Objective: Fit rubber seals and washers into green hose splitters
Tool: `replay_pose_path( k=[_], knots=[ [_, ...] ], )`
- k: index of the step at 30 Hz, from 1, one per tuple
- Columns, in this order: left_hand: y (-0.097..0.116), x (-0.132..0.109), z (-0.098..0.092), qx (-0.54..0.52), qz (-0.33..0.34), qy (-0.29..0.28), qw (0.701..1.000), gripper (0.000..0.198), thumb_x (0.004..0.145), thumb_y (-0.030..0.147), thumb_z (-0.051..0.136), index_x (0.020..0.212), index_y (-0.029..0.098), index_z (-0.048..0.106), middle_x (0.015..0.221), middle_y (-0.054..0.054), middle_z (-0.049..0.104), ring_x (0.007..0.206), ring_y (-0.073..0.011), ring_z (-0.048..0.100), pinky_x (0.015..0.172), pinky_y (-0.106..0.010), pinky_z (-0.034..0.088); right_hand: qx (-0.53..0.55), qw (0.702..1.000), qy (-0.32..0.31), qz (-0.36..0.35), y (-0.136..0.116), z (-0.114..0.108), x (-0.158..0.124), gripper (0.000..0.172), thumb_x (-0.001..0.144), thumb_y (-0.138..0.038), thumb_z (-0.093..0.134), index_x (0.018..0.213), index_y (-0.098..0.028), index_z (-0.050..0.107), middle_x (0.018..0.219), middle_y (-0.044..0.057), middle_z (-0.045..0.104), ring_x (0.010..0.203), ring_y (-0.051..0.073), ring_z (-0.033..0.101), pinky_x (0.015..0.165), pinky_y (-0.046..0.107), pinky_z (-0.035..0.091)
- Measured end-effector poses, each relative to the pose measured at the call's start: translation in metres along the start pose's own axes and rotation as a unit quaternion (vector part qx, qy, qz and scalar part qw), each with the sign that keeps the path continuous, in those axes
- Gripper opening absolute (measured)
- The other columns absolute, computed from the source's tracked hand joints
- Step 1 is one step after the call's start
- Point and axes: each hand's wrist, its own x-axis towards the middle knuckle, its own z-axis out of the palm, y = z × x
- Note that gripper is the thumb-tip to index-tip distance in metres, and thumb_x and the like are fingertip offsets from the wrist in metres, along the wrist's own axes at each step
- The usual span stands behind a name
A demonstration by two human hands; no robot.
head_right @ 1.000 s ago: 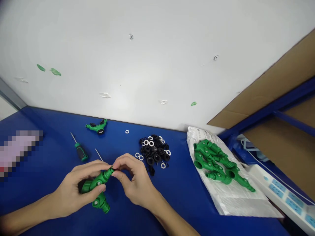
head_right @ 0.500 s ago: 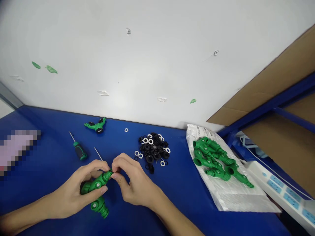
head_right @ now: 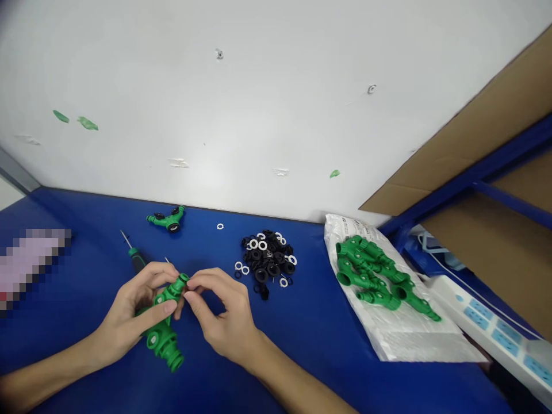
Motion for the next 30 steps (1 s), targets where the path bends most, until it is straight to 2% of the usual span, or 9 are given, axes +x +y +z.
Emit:
replay_pose_path(
  k=[4, 7, 10, 16, 18, 21, 24, 27, 30],
  knots=[
    [0.003, 0.002, -0.001, -0.058, -0.028, -0.015, 0.998, 0.029, 0.091, 0.029, 0.06, 0.118, 0.03, 0.05, 0.092, -0.001, 0.063, 0.075, -0.0147, 0.061, 0.061, -0.025, 0.048, 0.013, 0.999, 0.012, 0.04, 0.003, -0.012, 0.007, 0.003, 0.087, -0.019, 0.063, 0.089, -0.019, 0.065, 0.085, 0.005, 0.068, 0.073, 0.015, 0.064, 0.067, 0.028, 0.055],
    [0.007, 0.003, 0.0, -0.063, -0.04, 0.009, 0.997, 0.034, 0.093, 0.031, 0.057, 0.126, 0.028, 0.05, 0.096, -0.004, 0.064, 0.076, -0.0154, 0.06, 0.063, -0.027, 0.048, -0.079, 0.995, 0.026, 0.049, 0.01, -0.035, 0.019, 0.008, 0.088, -0.023, 0.063, 0.082, -0.018, 0.065, 0.08, 0.004, 0.066, 0.072, 0.015, 0.062, 0.066, 0.028, 0.051],
    [0.011, 0.007, -0.001, -0.086, -0.056, 0.02, 0.995, 0.028, 0.091, 0.033, 0.059, 0.117, 0.022, 0.058, 0.094, -0.005, 0.063, 0.071, -0.0145, 0.058, 0.06, -0.027, 0.046, -0.163, 0.982, 0.033, 0.085, 0.014, -0.064, 0.031, 0.014, 0.089, -0.028, 0.061, 0.08, -0.018, 0.064, 0.075, 0.002, 0.064, 0.065, 0.014, 0.058, 0.06, 0.026, 0.047],
    [0.016, 0.013, -0.002, -0.111, -0.071, 0.103, 0.986, 0.028, 0.084, 0.029, 0.069, 0.104, 0.026, 0.049, 0.088, 0.002, 0.063, 0.071, -0.013, 0.06, 0.066, -0.027, 0.05, -0.306, 0.931, -0.145, 0.136, 0.003, -0.11, 0.032, 0.01, 0.087, -0.028, 0.065, 0.085, -0.019, 0.067, 0.072, 0.0, 0.063, 0.062, 0.013, 0.055, 0.058, 0.026, 0.044],
    [0.016, 0.014, -0.001, -0.121, -0.066, 0.131, 0.982, 0.035, 0.08, 0.027, 0.074, 0.095, 0.027, 0.042, 0.086, 0.004, 0.062, 0.071, -0.0128, 0.061, 0.066, -0.027, 0.05, -0.345, 0.906, -0.205, 0.136, 0.003, -0.112, 0.027, 0.006, 0.085, -0.026, 0.069, 0.086, -0.019, 0.069, 0.076, 0.001, 0.063, 0.07, 0.015, 0.059, 0.065, 0.027, 0.046],
    [0.015, 0.016, 0.0, -0.114, -0.065, 0.153, 0.979, 0.043, 0.076, 0.026, 0.078, 0.086, 0.027, 0.036, 0.082, 0.007, 0.06, 0.068, -0.0112, 0.06, 0.065, -0.025, 0.05, -0.424, 0.868, -0.235, 0.107, 0.009, -0.099, 0.02, 0.01, 0.087, -0.021, 0.066, 0.096, -0.019, 0.071, 0.089, 0.005, 0.065, 0.086, 0.02, 0.061, 0.077, 0.032, 0.048],
    [0.013, 0.016, 0.002, -0.094, -0.081, 0.186, 0.975, 0.041, 0.074, 0.031, 0.079, 0.089, 0.027, 0.041, 0.083, 0.006, 0.059, 0.07, -0.0107, 0.059, 0.067, -0.025, 0.051, -0.506, 0.823, -0.253, 0.059, 0.017, -0.081, 0.02, 0.015, 0.091, -0.016, 0.06, 0.1, -0.017, 0.071, 0.093, 0.008, 0.065, 0.09, 0.022, 0.059, 0.08, 0.034, 0.048],
    [0.013, 0.015, 0.002, -0.088, -0.106, 0.211, 0.968, 0.04, 0.073, 0.035, 0.079, 0.095, 0.028, 0.047, 0.087, 0.004, 0.057, 0.077, -0.0114, 0.058, 0.069, -0.023, 0.051, -0.57, 0.776, -0.269, 0.013, 0.018, -0.069, 0.021, 0.019, 0.094, -0.015, 0.053, 0.089, -0.016, 0.072, 0.093, 0.009, 0.066, 0.087, 0.023, 0.058, 0.077, 0.035, 0.047],
    [0.013, 0.012, 0.001, -0.101, -0.132, 0.199, 0.966, 0.043, 0.071, 0.035, 0.081, 0.102, 0.029, 0.052, 0.092, 0.003, 0.055, 0.085, -0.0129, 0.058, 0.073, -0.022, 0.051, -0.593, 0.756, -0.279, -0.007, 0.017, -0.067, 0.021, 0.018, 0.094, -0.017, 0.053, 0.089, -0.014, 0.07, 0.094, 0.01, 0.066, 0.087, 0.024, 0.058, 0.075, 0.037, 0.045]
  ],
)
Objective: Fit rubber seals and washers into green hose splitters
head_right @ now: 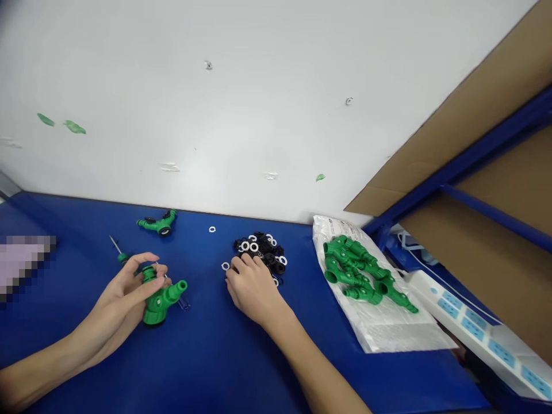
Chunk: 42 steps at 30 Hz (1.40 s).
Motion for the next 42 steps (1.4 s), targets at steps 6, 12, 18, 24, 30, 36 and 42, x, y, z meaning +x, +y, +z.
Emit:
replay_pose_path(
  k=[6, 12, 18, 24, 30, 36, 42],
  knots=[
    [-0.003, -0.004, 0.001, 0.034, -0.008, -0.051, 0.998, 0.054, 0.057, 0.02, 0.089, 0.102, 0.03, 0.062, 0.093, 0.003, 0.046, 0.089, -0.0143, 0.056, 0.066, -0.02, 0.052, 0.032, 0.999, -0.002, 0.02, 0.001, 0.0, 0.0, 0.018, 0.091, -0.009, 0.05, 0.08, -0.011, 0.065, 0.085, 0.012, 0.064, 0.082, 0.024, 0.058, 0.072, 0.037, 0.046],
    [-0.006, 0.001, 0.001, 0.091, 0.064, -0.054, 0.992, 0.044, 0.052, 0.02, 0.09, 0.091, 0.024, 0.069, 0.078, 0.003, 0.048, 0.076, -0.0152, 0.057, 0.062, -0.024, 0.05, 0.424, 0.899, 0.105, 0.028, -0.019, -0.011, -0.002, 0.011, 0.091, -0.015, 0.049, 0.082, -0.018, 0.055, 0.082, 0.002, 0.059, 0.069, 0.012, 0.055, 0.063, 0.023, 0.048],
    [-0.006, 0.005, -0.007, 0.187, 0.158, -0.132, 0.96, 0.031, 0.056, 0.021, 0.089, 0.084, 0.023, 0.077, 0.075, -0.001, 0.057, 0.073, -0.0168, 0.054, 0.063, -0.027, 0.047, 0.634, 0.763, 0.119, 0.027, -0.033, -0.013, -0.003, 0.013, 0.092, -0.025, 0.056, 0.082, -0.018, 0.061, 0.09, 0.006, 0.065, 0.073, 0.014, 0.059, 0.063, 0.025, 0.05],
    [-0.011, 0.0, -0.009, 0.183, 0.163, -0.13, 0.961, 0.02, 0.058, 0.023, 0.088, 0.073, 0.021, 0.074, 0.082, -0.002, 0.055, 0.068, -0.0141, 0.053, 0.057, -0.025, 0.043, 0.649, 0.749, 0.138, -0.006, -0.03, -0.011, -0.008, 0.009, 0.09, -0.024, 0.062, 0.091, -0.017, 0.068, 0.092, 0.008, 0.07, 0.072, 0.014, 0.061, 0.065, 0.028, 0.052],
    [-0.009, -0.001, -0.009, 0.2, 0.167, -0.147, 0.954, 0.019, 0.062, 0.025, 0.086, 0.076, 0.022, 0.074, 0.081, -0.002, 0.055, 0.065, -0.0137, 0.055, 0.057, -0.025, 0.044, 0.634, 0.756, 0.165, -0.013, -0.032, -0.012, -0.008, 0.01, 0.084, -0.026, 0.072, 0.09, -0.019, 0.071, 0.085, 0.006, 0.072, 0.072, 0.016, 0.063, 0.068, 0.03, 0.054],
    [-0.004, -0.005, -0.007, 0.356, 0.276, -0.145, 0.881, 0.03, 0.07, 0.027, 0.08, 0.099, 0.024, 0.072, 0.071, 0.001, 0.059, 0.063, -0.0145, 0.057, 0.061, -0.027, 0.046, 0.6, 0.78, 0.177, -0.001, -0.035, -0.012, -0.007, 0.009, 0.086, -0.027, 0.069, 0.09, -0.019, 0.071, 0.083, 0.007, 0.073, 0.072, 0.017, 0.065, 0.066, 0.029, 0.053],
    [-0.009, -0.011, -0.004, 0.434, 0.354, -0.135, 0.818, 0.058, 0.067, 0.032, 0.082, 0.121, 0.023, 0.063, 0.068, 0.003, 0.06, 0.053, -0.0129, 0.056, 0.055, -0.025, 0.048, 0.592, 0.786, 0.177, 0.003, -0.043, -0.011, -0.006, 0.009, 0.087, -0.026, 0.067, 0.09, -0.018, 0.071, 0.078, 0.005, 0.071, 0.068, 0.016, 0.064, 0.064, 0.028, 0.052]
  ],
)
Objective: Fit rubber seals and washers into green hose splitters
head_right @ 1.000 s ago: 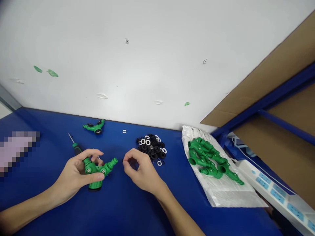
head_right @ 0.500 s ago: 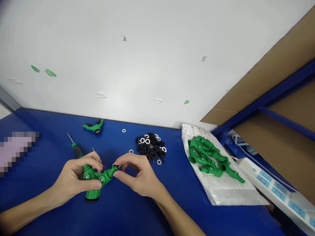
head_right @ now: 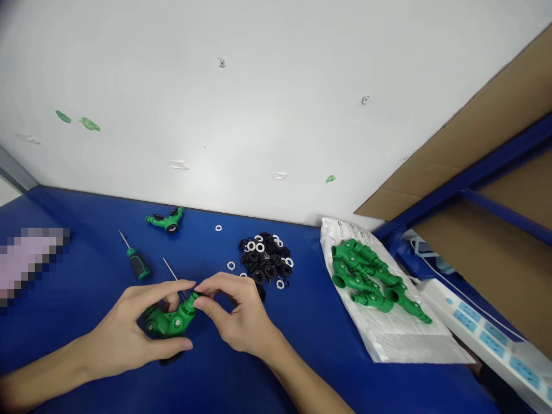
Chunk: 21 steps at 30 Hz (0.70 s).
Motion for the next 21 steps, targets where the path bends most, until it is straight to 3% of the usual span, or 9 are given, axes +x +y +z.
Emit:
replay_pose_path(
  k=[5, 10, 13, 17, 21],
  knots=[
    [0.001, -0.003, 0.005, 0.028, 0.067, 0.029, 0.997, 0.05, 0.076, 0.021, 0.073, 0.124, 0.024, 0.059, 0.066, 0.002, 0.062, 0.051, -0.0126, 0.057, 0.053, -0.024, 0.048, 0.024, 0.999, -0.017, 0.035, -0.001, 0.004, 0.0, 0.013, 0.086, -0.03, 0.068, 0.091, -0.018, 0.071, 0.077, 0.005, 0.072, 0.068, 0.015, 0.064, 0.065, 0.028, 0.053],
    [0.003, -0.006, 0.005, 0.05, 0.107, 0.044, 0.992, 0.059, 0.073, 0.016, 0.075, 0.127, 0.026, 0.053, 0.077, -0.001, 0.072, 0.061, -0.0156, 0.068, 0.06, -0.025, 0.051, 0.121, 0.985, -0.047, 0.113, -0.002, 0.0, -0.001, 0.019, 0.08, -0.033, 0.076, 0.087, -0.017, 0.068, 0.08, 0.003, 0.07, 0.074, 0.015, 0.064, 0.072, 0.028, 0.053],
    [0.003, -0.011, 0.006, 0.045, 0.091, 0.029, 0.994, 0.059, 0.072, 0.017, 0.077, 0.125, 0.029, 0.055, 0.086, -0.002, 0.076, 0.066, -0.018, 0.071, 0.06, -0.027, 0.05, 0.152, 0.973, -0.1, 0.142, -0.003, -0.006, 0.0, 0.024, 0.078, -0.036, 0.076, 0.084, -0.017, 0.063, 0.08, 0.002, 0.064, 0.072, 0.013, 0.059, 0.069, 0.026, 0.05],
    [0.0, -0.017, 0.009, 0.003, 0.051, 0.007, 0.999, 0.053, 0.068, 0.021, 0.079, 0.119, 0.029, 0.063, 0.074, 0.001, 0.075, 0.059, -0.0192, 0.069, 0.058, -0.03, 0.048, 0.143, 0.96, -0.185, 0.153, -0.009, -0.013, 0.002, 0.03, 0.082, -0.042, 0.071, 0.084, -0.017, 0.056, 0.078, -0.001, 0.056, 0.065, 0.01, 0.049, 0.061, 0.023, 0.043],
    [-0.001, -0.018, 0.011, -0.002, 0.026, -0.003, 1.0, 0.048, 0.068, 0.023, 0.079, 0.113, 0.03, 0.063, 0.074, 0.002, 0.073, 0.056, -0.018, 0.067, 0.061, -0.031, 0.047, 0.107, 0.963, -0.208, 0.136, -0.012, -0.014, 0.002, 0.03, 0.088, -0.044, 0.064, 0.085, -0.018, 0.049, 0.077, -0.002, 0.049, 0.065, 0.01, 0.044, 0.06, 0.023, 0.039]
  ],
)
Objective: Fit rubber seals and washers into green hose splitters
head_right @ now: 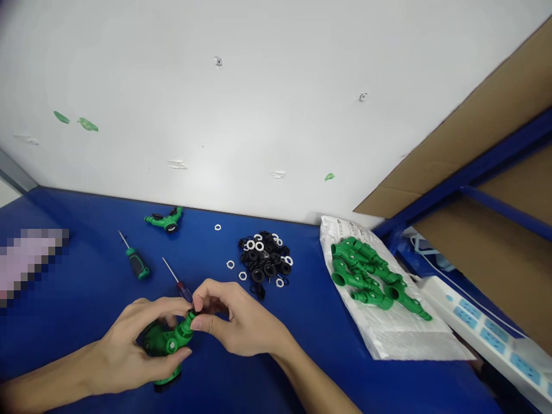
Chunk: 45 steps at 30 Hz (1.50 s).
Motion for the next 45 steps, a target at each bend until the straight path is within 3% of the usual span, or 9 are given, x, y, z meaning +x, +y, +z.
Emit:
replay_pose_path(
  k=[8, 11, 15, 25, 29, 31, 38, 45],
  knots=[
    [0.0, 0.009, -0.005, -0.053, -0.063, -0.087, 0.993, 0.046, 0.068, 0.019, 0.076, 0.106, 0.03, 0.052, 0.08, 0.005, 0.068, 0.062, -0.0143, 0.06, 0.061, -0.025, 0.044, -0.111, 0.993, -0.021, -0.026, 0.001, 0.0, 0.0, 0.017, 0.095, -0.03, 0.052, 0.084, -0.02, 0.044, 0.073, -0.004, 0.044, 0.061, 0.01, 0.039, 0.057, 0.022, 0.035],
    [0.002, 0.013, -0.009, -0.095, -0.102, -0.135, 0.981, 0.041, 0.07, 0.017, 0.072, 0.102, 0.029, 0.05, 0.082, 0.004, 0.067, 0.064, -0.0139, 0.057, 0.057, -0.023, 0.041, -0.155, 0.986, -0.008, -0.052, 0.001, 0.001, -0.001, 0.014, 0.095, -0.026, 0.05, 0.084, -0.021, 0.044, 0.075, -0.003, 0.046, 0.065, 0.012, 0.041, 0.061, 0.024, 0.037],
    [0.004, 0.016, -0.012, -0.126, -0.121, -0.151, 0.973, 0.036, 0.071, 0.016, 0.07, 0.099, 0.028, 0.051, 0.082, 0.004, 0.064, 0.064, -0.0132, 0.053, 0.058, -0.023, 0.04, -0.199, 0.977, 0.002, -0.071, 0.001, 0.004, -0.003, 0.01, 0.096, -0.024, 0.046, 0.087, -0.021, 0.042, 0.081, -0.001, 0.048, 0.071, 0.013, 0.045, 0.066, 0.025, 0.04],
    [0.018, 0.021, -0.018, -0.113, -0.177, -0.201, 0.957, 0.035, 0.072, 0.018, 0.066, 0.103, 0.027, 0.051, 0.086, 0.003, 0.058, 0.074, -0.0149, 0.052, 0.068, -0.027, 0.042, -0.162, 0.987, -0.011, -0.016, -0.005, 0.003, -0.006, 0.013, 0.096, -0.027, 0.05, 0.087, -0.021, 0.043, 0.079, -0.002, 0.049, 0.07, 0.013, 0.045, 0.066, 0.025, 0.04],
    [0.017, 0.024, -0.024, -0.103, -0.149, -0.231, 0.956, 0.032, 0.075, 0.019, 0.064, 0.104, 0.027, 0.052, 0.089, 0.003, 0.058, 0.076, -0.0149, 0.053, 0.071, -0.028, 0.043, -0.192, 0.981, 0.001, -0.04, -0.004, 0.005, -0.006, 0.011, 0.096, -0.024, 0.049, 0.087, -0.021, 0.044, 0.083, 0.0, 0.052, 0.074, 0.013, 0.047, 0.068, 0.025, 0.04],
    [0.014, 0.021, -0.023, -0.115, -0.144, -0.217, 0.959, 0.03, 0.077, 0.02, 0.064, 0.104, 0.027, 0.052, 0.087, 0.003, 0.058, 0.073, -0.0143, 0.052, 0.067, -0.027, 0.042, -0.197, 0.979, 0.021, -0.055, -0.001, 0.007, -0.006, 0.011, 0.096, -0.024, 0.049, 0.086, -0.021, 0.045, 0.082, 0.0, 0.053, 0.072, 0.013, 0.048, 0.067, 0.025, 0.04],
    [0.011, 0.011, -0.014, -0.175, -0.165, -0.083, 0.967, 0.03, 0.074, 0.016, 0.066, 0.1, 0.025, 0.053, 0.065, 0.007, 0.05, 0.062, -0.0126, 0.047, 0.061, -0.026, 0.038, -0.123, 0.97, 0.162, -0.134, 0.011, 0.02, -0.003, 0.008, 0.089, -0.017, 0.063, 0.085, -0.018, 0.057, 0.076, 0.0, 0.061, 0.067, 0.012, 0.056, 0.064, 0.024, 0.044],
    [0.01, 0.008, -0.01, -0.212, -0.155, -0.043, 0.964, 0.028, 0.077, 0.019, 0.066, 0.101, 0.024, 0.054, 0.068, 0.005, 0.052, 0.062, -0.0128, 0.048, 0.059, -0.025, 0.039, -0.059, 0.957, 0.216, -0.187, 0.02, 0.031, 0.001, 0.011, 0.083, -0.009, 0.068, 0.084, -0.018, 0.062, 0.079, 0.003, 0.065, 0.07, 0.014, 0.06, 0.066, 0.026, 0.05]
  ],
)
